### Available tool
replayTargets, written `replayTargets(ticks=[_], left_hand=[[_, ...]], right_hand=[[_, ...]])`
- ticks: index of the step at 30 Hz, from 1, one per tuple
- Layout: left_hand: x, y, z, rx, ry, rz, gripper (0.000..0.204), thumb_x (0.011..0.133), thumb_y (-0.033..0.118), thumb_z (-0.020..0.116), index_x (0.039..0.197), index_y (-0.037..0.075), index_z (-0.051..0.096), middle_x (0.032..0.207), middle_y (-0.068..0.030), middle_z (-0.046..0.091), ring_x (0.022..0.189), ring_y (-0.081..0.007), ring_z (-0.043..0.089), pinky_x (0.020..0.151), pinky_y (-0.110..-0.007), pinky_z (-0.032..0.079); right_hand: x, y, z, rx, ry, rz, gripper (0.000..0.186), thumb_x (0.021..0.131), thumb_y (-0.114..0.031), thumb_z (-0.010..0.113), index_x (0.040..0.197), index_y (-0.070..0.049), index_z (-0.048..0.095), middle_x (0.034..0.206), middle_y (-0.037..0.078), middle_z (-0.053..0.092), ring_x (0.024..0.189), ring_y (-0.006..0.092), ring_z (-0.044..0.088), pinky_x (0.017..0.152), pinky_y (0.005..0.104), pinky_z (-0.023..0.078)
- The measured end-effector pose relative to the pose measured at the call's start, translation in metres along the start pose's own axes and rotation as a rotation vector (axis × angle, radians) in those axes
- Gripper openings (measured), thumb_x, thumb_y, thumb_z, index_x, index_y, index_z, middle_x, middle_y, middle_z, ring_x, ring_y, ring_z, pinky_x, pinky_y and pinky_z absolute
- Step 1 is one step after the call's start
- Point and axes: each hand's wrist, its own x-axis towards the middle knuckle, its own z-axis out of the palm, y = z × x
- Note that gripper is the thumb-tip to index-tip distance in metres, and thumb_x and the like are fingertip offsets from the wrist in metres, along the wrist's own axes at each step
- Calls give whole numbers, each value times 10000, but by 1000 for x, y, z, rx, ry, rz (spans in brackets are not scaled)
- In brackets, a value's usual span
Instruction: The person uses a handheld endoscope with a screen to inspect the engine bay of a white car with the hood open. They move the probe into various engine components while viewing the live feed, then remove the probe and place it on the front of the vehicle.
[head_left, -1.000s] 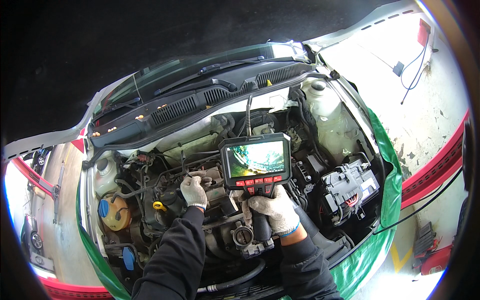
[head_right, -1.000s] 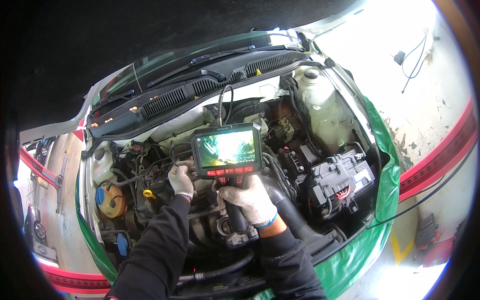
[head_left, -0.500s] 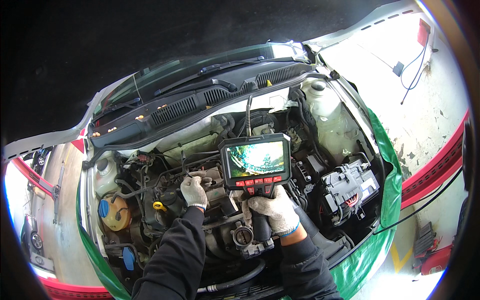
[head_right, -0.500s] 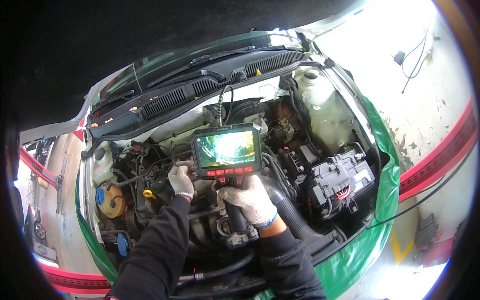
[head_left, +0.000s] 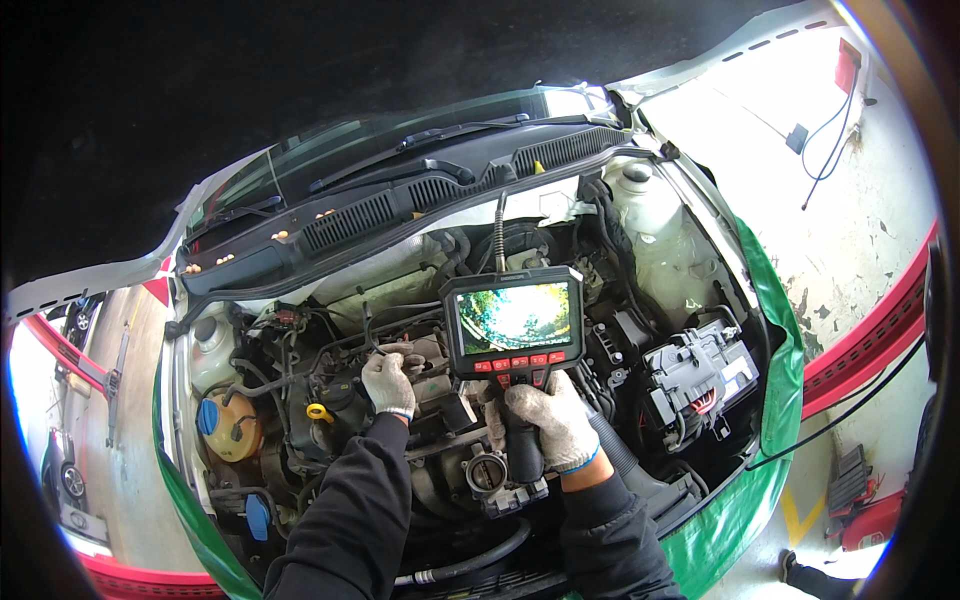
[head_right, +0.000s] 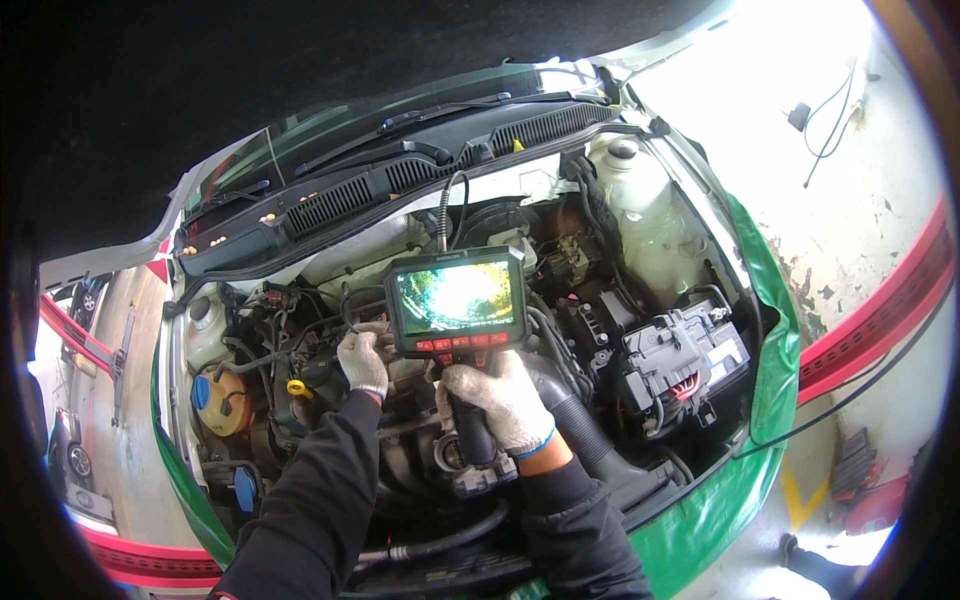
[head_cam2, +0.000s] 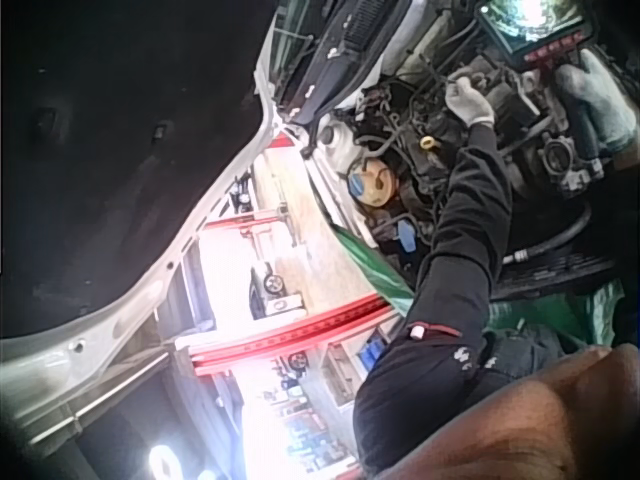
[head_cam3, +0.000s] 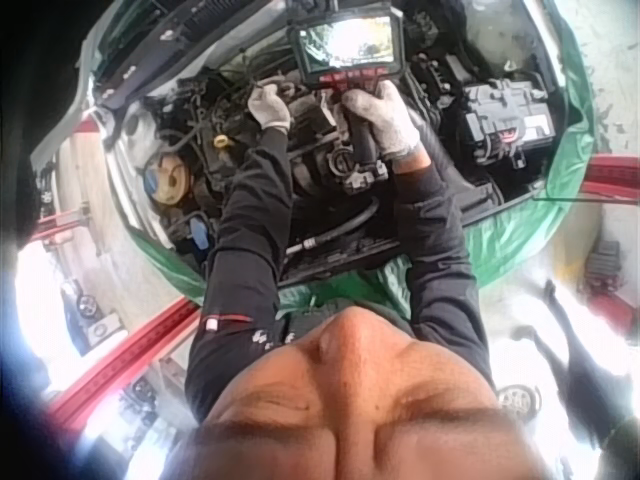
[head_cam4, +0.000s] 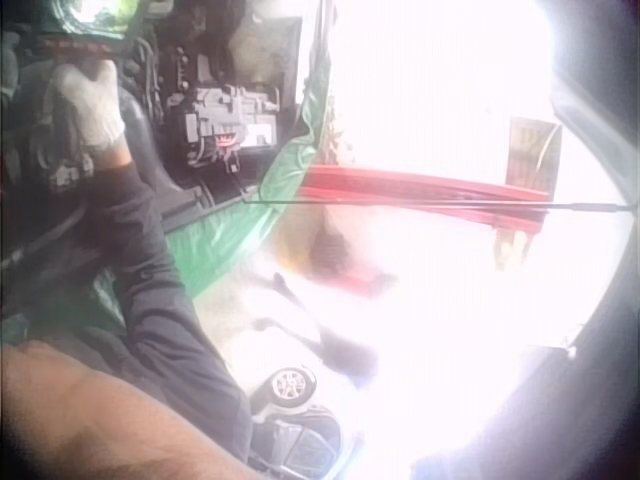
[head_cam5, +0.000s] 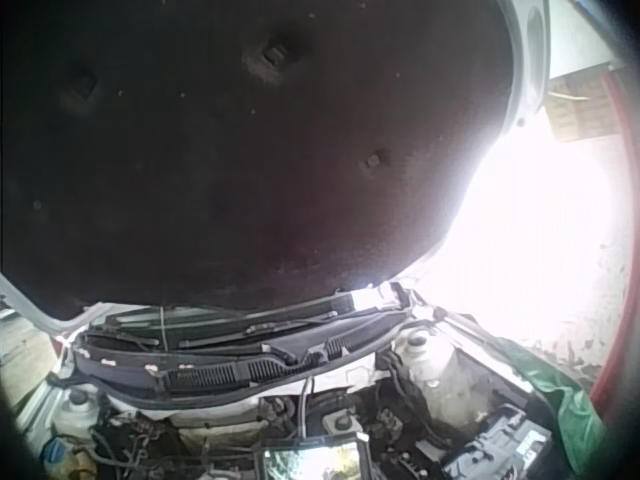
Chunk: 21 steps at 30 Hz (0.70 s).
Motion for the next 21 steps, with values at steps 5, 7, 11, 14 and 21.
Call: replayTargets(ticks=[5,7,11,14,21], left_hand=[[0,0,0,11,10,-14,231,975,-17,533,993,-57,760,966,-161,784,771,-286,789,775,-385,638],[-1,1,0,18,1,5,229,978,-14,533,991,-58,758,968,-162,785,773,-286,789,776,-384,638],[-2,2,1,0,6,-2,226,983,-14,537,989,-59,758,957,-158,786,776,-282,791,769,-381,640],[-3,2,1,8,19,-10,219,987,-15,541,986,-60,756,952,-155,786,769,-279,792,747,-371,645],[-2,4,3,-1,6,-1,214,1001,-5,548,983,-64,753,928,-155,784,751,-275,794,719,-370,665]], right_hand=[[1,0,4,1,18,-27,419,973,-175,773,1299,48,632,857,130,721,665,202,701,617,321,601],[1,-1,5,-8,15,-27,391,974,-166,761,1275,55,646,852,131,719,656,201,697,616,321,601],[1,-3,7,-28,8,-23,355,963,-145,754,1234,68,670,857,128,721,658,200,699,617,322,602],[1,-2,7,-18,1,-30,364,950,-132,761,1238,72,673,898,128,730,674,200,708,623,324,608],[2,-1,2,-16,-19,-13,390,935,-130,787,1251,72,679,1008,136,743,696,197,717,637,325,619]])
